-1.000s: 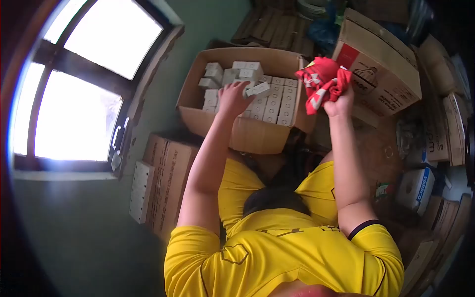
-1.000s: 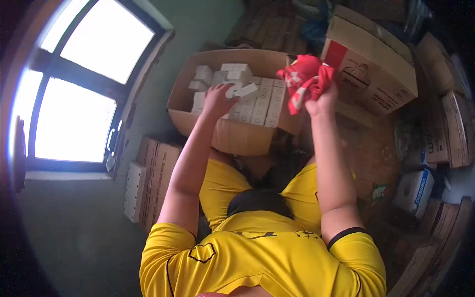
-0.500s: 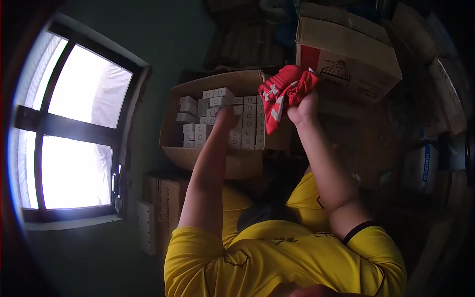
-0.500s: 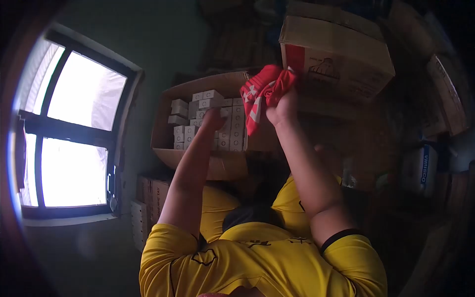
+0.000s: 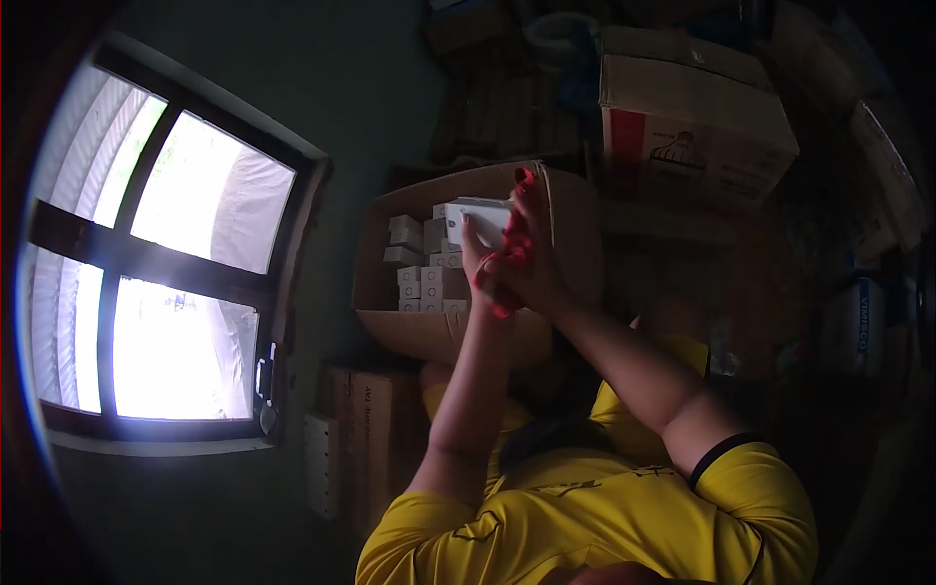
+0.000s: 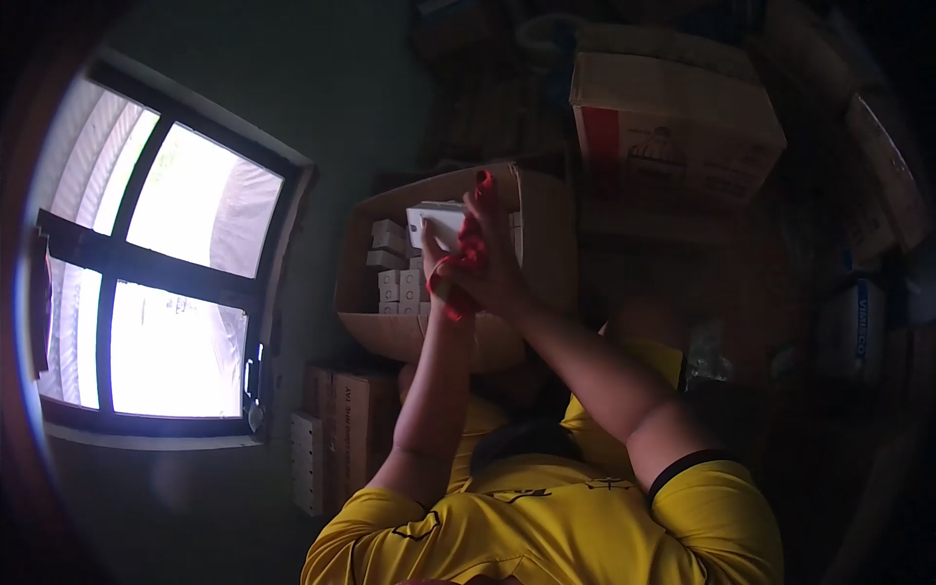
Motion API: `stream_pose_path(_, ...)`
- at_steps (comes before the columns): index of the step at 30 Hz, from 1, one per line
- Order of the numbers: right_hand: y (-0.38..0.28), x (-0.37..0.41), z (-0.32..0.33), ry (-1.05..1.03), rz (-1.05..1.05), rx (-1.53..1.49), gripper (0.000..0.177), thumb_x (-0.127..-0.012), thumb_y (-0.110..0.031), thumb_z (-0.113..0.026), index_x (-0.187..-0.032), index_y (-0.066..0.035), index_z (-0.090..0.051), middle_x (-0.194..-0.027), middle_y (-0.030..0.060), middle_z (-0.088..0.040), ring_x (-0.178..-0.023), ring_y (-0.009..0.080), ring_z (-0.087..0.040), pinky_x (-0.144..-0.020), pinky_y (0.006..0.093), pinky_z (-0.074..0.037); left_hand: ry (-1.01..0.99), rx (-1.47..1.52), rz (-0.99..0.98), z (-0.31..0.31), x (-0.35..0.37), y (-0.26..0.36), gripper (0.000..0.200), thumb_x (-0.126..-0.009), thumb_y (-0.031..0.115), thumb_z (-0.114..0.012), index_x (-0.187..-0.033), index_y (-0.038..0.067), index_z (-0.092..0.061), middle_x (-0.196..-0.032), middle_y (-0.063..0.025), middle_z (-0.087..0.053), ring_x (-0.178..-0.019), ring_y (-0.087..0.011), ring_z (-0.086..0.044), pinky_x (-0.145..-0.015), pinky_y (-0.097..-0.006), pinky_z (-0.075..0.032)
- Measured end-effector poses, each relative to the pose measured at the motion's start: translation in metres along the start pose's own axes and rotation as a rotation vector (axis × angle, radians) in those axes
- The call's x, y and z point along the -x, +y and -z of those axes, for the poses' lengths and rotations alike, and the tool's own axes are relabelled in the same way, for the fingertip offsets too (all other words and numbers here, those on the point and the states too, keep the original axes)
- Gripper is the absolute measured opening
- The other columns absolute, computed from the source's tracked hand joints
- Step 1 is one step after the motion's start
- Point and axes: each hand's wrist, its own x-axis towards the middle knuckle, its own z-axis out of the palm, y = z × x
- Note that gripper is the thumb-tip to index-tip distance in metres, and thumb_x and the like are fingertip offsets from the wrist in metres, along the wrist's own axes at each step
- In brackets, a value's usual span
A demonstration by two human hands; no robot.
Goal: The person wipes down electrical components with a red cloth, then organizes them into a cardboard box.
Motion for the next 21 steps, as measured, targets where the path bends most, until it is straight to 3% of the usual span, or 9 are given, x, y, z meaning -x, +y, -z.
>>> stream_pose_path(1, -0.012, -0.001, 0.003, 0.029, 0.031, -0.053, 0.087, -0.087, -0.034, -0.075, -0.154, -0.008, -0.025, -0.159, 0.0192, -0.024, -0.149, 0.0334, -0.02, -0.118, 0.0436, -0.025, -0.043, 0.113, 0.064, -0.039, 0.027, 0.015, 0.057, -0.102, 0.05, -0.045, -0.134, 0.002, -0.043, -0.123, -0.0172, -0.057, -0.11, -0.0252, -0.059, -0.095, -0.0399, -0.05)
stream_pose_path(2, -0.011, -0.003, 0.002, 0.096, -0.026, -0.141, 0.077, -0.083, -0.018, -0.079, -0.147, -0.007, -0.038, -0.151, 0.0186, -0.04, -0.142, 0.0293, -0.037, -0.114, 0.0398, -0.033, -0.029, 0.139, 0.105, -0.038, 0.032, 0.01, 0.059, -0.102, 0.052, -0.043, -0.135, 0.002, -0.043, -0.124, -0.0167, -0.057, -0.111, -0.0255, -0.059, -0.096, -0.0398, -0.05)
stream_pose_path(5, -0.012, -0.006, 0.012, 0.067, -0.256, -0.257, 0.054, -0.086, -0.025, -0.076, -0.131, -0.004, -0.054, -0.128, 0.0131, -0.059, -0.122, 0.0228, -0.055, -0.106, 0.0356, -0.04, 0.004, 0.086, 0.097, -0.048, 0.052, 0.013, 0.056, -0.103, 0.05, -0.042, -0.14, 0.007, -0.039, -0.135, -0.0125, -0.05, -0.122, -0.0253, -0.054, -0.102, -0.0413, -0.048)
stream_pose_path(8, -0.024, -0.013, 0.02, 0.142, -0.382, -0.402, 0.04, -0.087, -0.018, -0.075, -0.12, -0.004, -0.059, -0.117, 0.0081, -0.063, -0.107, 0.0175, -0.061, -0.094, 0.0302, -0.049, 0.07, -0.052, -0.031, -0.074, 0.074, 0.02, 0.051, -0.106, 0.041, -0.04, -0.143, 0.006, -0.037, -0.141, -0.0126, -0.047, -0.13, -0.026, -0.05, -0.107, -0.0416, -0.044)
stream_pose_path(11, -0.037, -0.013, 0.022, 0.248, -0.442, -0.469, 0.041, -0.087, -0.019, -0.075, -0.121, -0.006, -0.058, -0.116, 0.0072, -0.059, -0.109, 0.018, -0.058, -0.094, 0.0299, -0.047, 0.161, -0.173, -0.094, -0.066, 0.081, 0.014, 0.046, -0.106, 0.036, -0.044, -0.143, 0.01, -0.033, -0.136, -0.0106, -0.05, -0.125, -0.0235, -0.052, -0.104, -0.0393, -0.046)
stream_pose_path(14, -0.03, -0.007, 0.011, 0.484, -0.241, -0.217, 0.047, -0.089, -0.026, -0.073, -0.127, -0.007, -0.054, -0.123, 0.0096, -0.054, -0.118, 0.0195, -0.052, -0.098, 0.0323, -0.046, 0.174, -0.192, -0.081, -0.073, 0.093, 0.01, 0.048, -0.105, 0.036, -0.047, -0.143, 0.011, -0.031, -0.136, -0.0106, -0.048, -0.123, -0.0233, -0.052, -0.103, -0.0394, -0.047)
stream_pose_path(17, -0.035, -0.008, 0.023, 0.531, -0.458, -0.57, 0.051, -0.094, -0.031, -0.066, -0.134, -0.007, -0.046, -0.127, 0.012, -0.051, -0.119, 0.022, -0.052, -0.102, 0.036, -0.045, 0.301, -0.24, 0.007, -0.097, 0.114, 0.011, 0.051, -0.104, 0.038, -0.05, -0.142, 0.011, -0.029, -0.137, -0.012, -0.045, -0.124, -0.0234, -0.051, -0.102, -0.0393, -0.047)
stream_pose_path(19, -0.055, -0.011, 0.031, 0.463, -0.679, -1.212, 0.054, -0.096, -0.032, -0.063, -0.138, -0.007, -0.042, -0.132, 0.0135, -0.049, -0.122, 0.0236, -0.051, -0.103, 0.0375, -0.045, 0.273, -0.162, -0.031, -0.097, 0.112, 0.009, 0.053, -0.103, 0.039, -0.051, -0.142, 0.012, -0.026, -0.137, -0.0132, -0.044, -0.124, -0.0247, -0.05, -0.1, -0.0404, -0.048)
stream_pose_path(21, -0.038, 0.004, 0.012, 0.284, -0.381, -0.486, 0.066, -0.091, -0.028, -0.071, -0.144, -0.005, -0.038, -0.137, 0.0132, -0.047, -0.126, 0.0239, -0.049, -0.106, 0.0376, -0.043, 0.253, -0.132, -0.079, -0.097, 0.104, 0.016, 0.054, -0.103, 0.039, -0.051, -0.142, 0.012, -0.025, -0.136, -0.0138, -0.045, -0.123, -0.0266, -0.052, -0.098, -0.0414, -0.049)
